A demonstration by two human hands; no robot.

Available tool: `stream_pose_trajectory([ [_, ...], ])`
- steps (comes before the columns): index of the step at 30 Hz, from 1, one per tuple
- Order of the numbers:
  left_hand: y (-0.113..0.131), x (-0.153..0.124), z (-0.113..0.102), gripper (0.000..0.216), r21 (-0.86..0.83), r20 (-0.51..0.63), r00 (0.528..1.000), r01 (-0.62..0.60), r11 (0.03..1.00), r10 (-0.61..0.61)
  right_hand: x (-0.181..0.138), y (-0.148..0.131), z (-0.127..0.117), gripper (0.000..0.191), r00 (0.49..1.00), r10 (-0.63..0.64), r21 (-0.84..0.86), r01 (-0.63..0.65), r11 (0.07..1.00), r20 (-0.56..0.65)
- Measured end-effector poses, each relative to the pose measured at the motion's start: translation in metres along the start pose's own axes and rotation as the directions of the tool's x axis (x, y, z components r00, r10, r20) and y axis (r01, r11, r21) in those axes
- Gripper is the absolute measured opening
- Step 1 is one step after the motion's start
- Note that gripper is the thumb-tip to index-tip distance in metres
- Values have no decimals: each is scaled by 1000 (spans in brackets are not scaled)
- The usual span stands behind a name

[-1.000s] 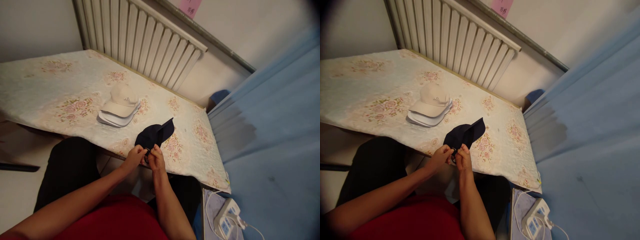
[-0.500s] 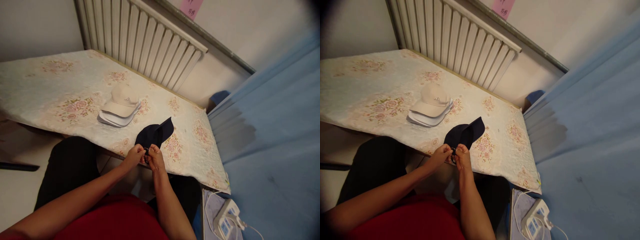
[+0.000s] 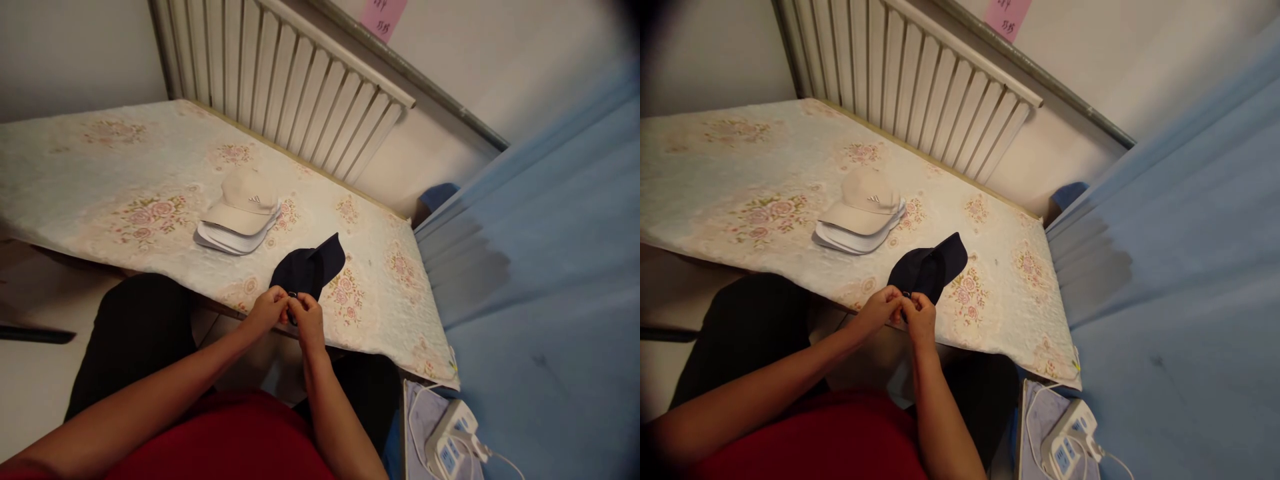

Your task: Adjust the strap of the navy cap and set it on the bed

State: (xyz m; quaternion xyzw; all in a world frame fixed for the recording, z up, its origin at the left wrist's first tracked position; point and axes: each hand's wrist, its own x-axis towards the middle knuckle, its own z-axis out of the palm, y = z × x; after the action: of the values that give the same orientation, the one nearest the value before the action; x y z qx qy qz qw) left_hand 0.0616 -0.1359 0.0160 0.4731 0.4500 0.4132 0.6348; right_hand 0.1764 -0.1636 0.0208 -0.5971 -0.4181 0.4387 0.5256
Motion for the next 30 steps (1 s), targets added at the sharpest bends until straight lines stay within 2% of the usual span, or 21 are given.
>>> stream_pose_trajectory([
  [6, 6, -5, 0, 13, 19, -25, 1000, 4, 1000, -4, 6, 5, -1, 7, 999, 30, 12, -30, 999, -29],
  [9, 7, -7, -6, 14, 30, -85, 996, -2, 1000, 4, 8, 3, -2, 8, 999, 47, 56, -46, 997, -20],
  [13, 1, -3, -17, 15, 22, -187, 982, 0, 1000, 4, 6, -2, -4, 8, 997, 74, 197, -74, 978, 6],
  [17, -8, 2, -25, 15, -10, -217, 976, 28, 1000, -30, 5, -12, -7, 10, 998, 68, 316, -66, 946, 4],
  [24, -12, 7, -19, 25, -89, -163, 973, 149, 985, -162, 19, -52, -17, 16, 999, 36, 512, -31, 858, 1],
  [30, -5, 6, -15, 39, -170, -19, 959, 275, 946, -282, 33, -98, -19, 19, 998, 50, 631, -24, 776, -23],
])
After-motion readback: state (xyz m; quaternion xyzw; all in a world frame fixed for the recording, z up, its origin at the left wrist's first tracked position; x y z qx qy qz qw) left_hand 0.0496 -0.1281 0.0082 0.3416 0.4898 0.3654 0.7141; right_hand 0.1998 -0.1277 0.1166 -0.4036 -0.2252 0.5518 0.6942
